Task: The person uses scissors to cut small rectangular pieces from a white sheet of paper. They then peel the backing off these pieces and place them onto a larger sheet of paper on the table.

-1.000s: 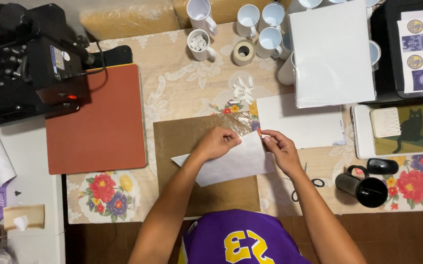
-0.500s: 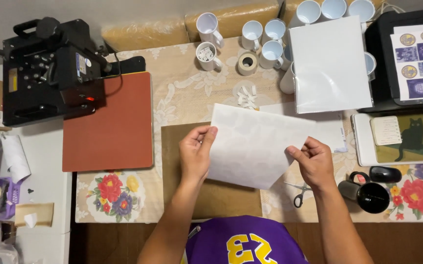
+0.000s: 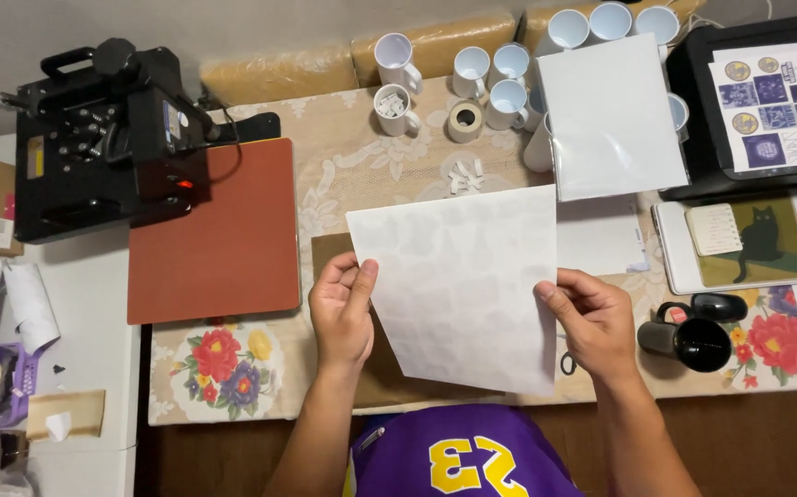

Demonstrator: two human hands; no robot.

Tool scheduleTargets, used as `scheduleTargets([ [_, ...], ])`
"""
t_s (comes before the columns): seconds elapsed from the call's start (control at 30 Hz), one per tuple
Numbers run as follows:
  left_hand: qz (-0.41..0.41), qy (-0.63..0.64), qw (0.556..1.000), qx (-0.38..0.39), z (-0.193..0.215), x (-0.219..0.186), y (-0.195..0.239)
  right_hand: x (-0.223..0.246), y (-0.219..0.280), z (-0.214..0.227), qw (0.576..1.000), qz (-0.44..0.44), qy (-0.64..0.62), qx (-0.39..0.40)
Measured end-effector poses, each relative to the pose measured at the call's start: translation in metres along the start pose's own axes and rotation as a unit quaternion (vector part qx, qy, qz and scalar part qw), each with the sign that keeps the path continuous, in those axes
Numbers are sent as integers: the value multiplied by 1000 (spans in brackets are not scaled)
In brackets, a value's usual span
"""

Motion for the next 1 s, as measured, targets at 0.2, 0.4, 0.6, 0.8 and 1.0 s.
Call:
scheduleTargets([
  [0.2, -54, 1, 996, 67, 22, -41, 13, -8, 33, -18, 999, 21, -12, 23],
  [0.4, -123, -42, 987, 91, 68, -37, 28, 23, 71, -44, 997, 60, -14, 39],
  [0.6, -130, -87, 983, 100, 95, -34, 36, 19, 95, -47, 997, 64, -10, 41],
  [0.8, -65, -84, 992, 68, 80, -25, 20, -32, 93, -48, 997, 3, -58, 48],
  [1.0, 11, -22, 1000, -11, 119, 83, -23, -31, 88, -71, 991, -89, -28, 96],
])
Point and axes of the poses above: each hand's wrist, its own y-axis away from the middle knuckle, its own z-axis out of the back of the hand, x = y × z, the point moved 9 cm from there along -y, towards the middle knuckle, and after that the axes turned 1 degree about x, right-handed, at the moved point
